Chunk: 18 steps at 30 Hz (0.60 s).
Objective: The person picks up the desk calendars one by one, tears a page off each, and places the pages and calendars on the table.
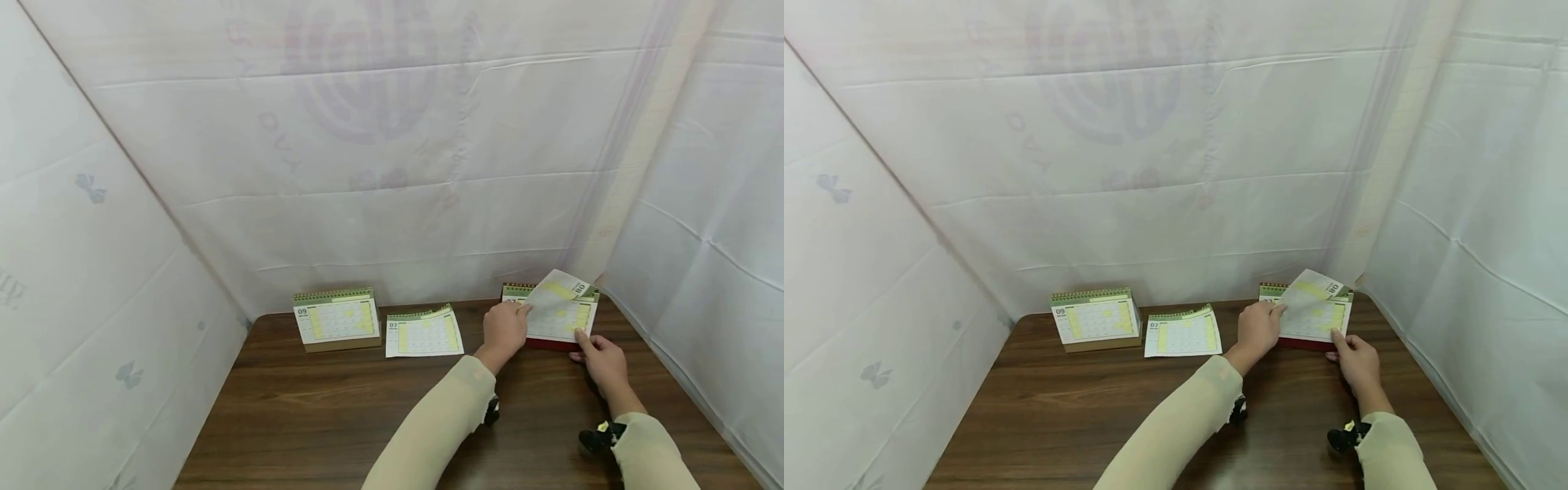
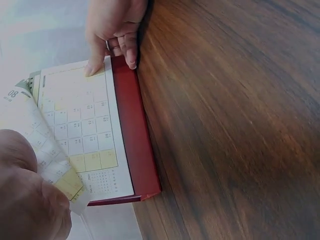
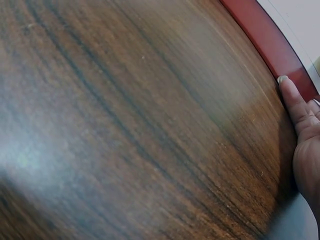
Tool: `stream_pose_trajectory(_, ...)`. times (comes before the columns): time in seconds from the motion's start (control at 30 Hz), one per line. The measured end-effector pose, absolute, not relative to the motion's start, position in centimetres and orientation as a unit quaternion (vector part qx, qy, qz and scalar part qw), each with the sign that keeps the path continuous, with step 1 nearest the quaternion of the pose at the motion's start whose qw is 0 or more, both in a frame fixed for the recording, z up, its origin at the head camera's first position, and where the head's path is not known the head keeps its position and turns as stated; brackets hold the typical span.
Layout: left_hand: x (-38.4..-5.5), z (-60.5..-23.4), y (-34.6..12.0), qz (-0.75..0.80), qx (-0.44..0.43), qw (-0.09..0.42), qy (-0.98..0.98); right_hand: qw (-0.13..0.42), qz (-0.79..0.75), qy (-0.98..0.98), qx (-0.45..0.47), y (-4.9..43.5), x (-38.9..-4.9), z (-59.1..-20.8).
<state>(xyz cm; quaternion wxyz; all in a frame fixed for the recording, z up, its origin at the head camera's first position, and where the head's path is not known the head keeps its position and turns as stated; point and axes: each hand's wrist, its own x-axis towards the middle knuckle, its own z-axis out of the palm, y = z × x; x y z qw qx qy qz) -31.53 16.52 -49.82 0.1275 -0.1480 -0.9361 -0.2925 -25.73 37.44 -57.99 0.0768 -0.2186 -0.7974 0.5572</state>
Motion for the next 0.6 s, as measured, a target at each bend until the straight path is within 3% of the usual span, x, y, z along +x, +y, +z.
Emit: stream_pose_trajectory(0.6,-31.37,-49.45,16.58,-0.359,-0.096,0.083,-0.925,0.073,0.556,-0.799,-0.22,37.37,-25.53,-57.77)
